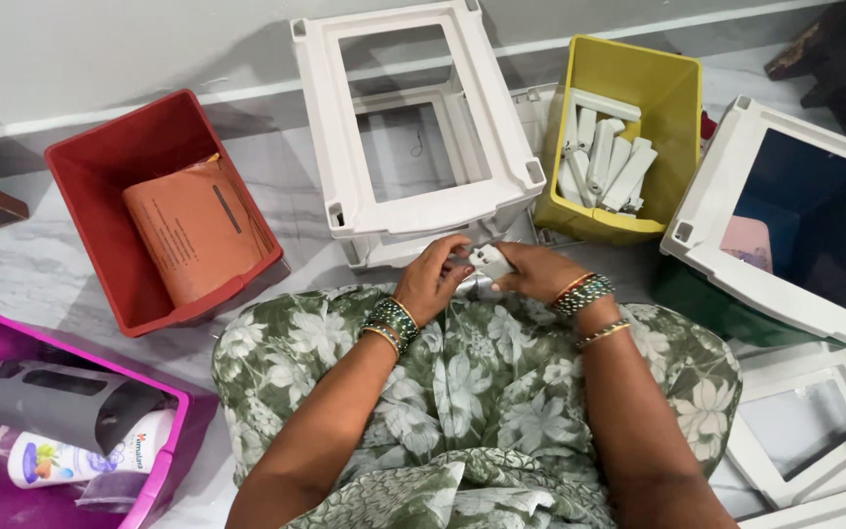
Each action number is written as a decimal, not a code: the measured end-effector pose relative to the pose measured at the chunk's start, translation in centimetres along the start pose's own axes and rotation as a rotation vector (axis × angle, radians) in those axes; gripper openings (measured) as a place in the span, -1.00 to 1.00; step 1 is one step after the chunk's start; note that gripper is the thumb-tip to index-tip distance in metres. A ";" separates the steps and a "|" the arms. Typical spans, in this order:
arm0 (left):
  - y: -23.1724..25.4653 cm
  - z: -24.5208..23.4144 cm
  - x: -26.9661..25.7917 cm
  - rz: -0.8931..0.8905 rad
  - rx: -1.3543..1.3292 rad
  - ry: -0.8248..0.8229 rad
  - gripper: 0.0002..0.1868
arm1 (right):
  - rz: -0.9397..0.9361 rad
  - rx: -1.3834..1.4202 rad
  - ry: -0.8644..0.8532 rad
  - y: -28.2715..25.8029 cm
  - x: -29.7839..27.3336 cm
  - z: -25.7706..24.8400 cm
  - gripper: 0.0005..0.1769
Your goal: The person assembles a white plastic stool by inserting legs into the frame. They handle the frame and legs, aligning and pushing them into place while sitting on the floor.
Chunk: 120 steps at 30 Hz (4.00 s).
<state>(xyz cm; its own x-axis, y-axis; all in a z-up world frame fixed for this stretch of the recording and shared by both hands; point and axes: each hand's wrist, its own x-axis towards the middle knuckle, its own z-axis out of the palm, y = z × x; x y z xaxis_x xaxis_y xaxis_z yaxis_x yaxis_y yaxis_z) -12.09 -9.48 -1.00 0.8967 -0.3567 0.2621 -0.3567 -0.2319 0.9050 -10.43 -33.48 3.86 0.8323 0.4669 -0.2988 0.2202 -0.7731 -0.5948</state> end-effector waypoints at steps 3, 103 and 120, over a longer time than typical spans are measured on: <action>1.8 -0.8 -0.3 0.085 -0.101 0.025 -0.52 | 0.012 0.068 -0.060 -2.0 -1.1 -1.5 -0.35; 8.6 -5.8 -0.4 0.311 -0.426 0.174 -0.65 | -0.412 1.767 0.354 -4.9 -0.8 -2.3 -0.26; 7.5 -5.6 -0.9 0.288 -0.568 0.139 -0.74 | -0.388 1.686 0.383 -5.4 -0.7 -2.3 -0.19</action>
<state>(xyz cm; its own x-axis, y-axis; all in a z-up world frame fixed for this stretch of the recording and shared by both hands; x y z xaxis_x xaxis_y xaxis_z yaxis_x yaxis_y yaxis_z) -14.07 -5.81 7.46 0.8250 -0.2037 0.5271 -0.4281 0.3836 0.8183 -11.02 -30.62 8.98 0.9798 0.1908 0.0607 -0.0931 0.7024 -0.7056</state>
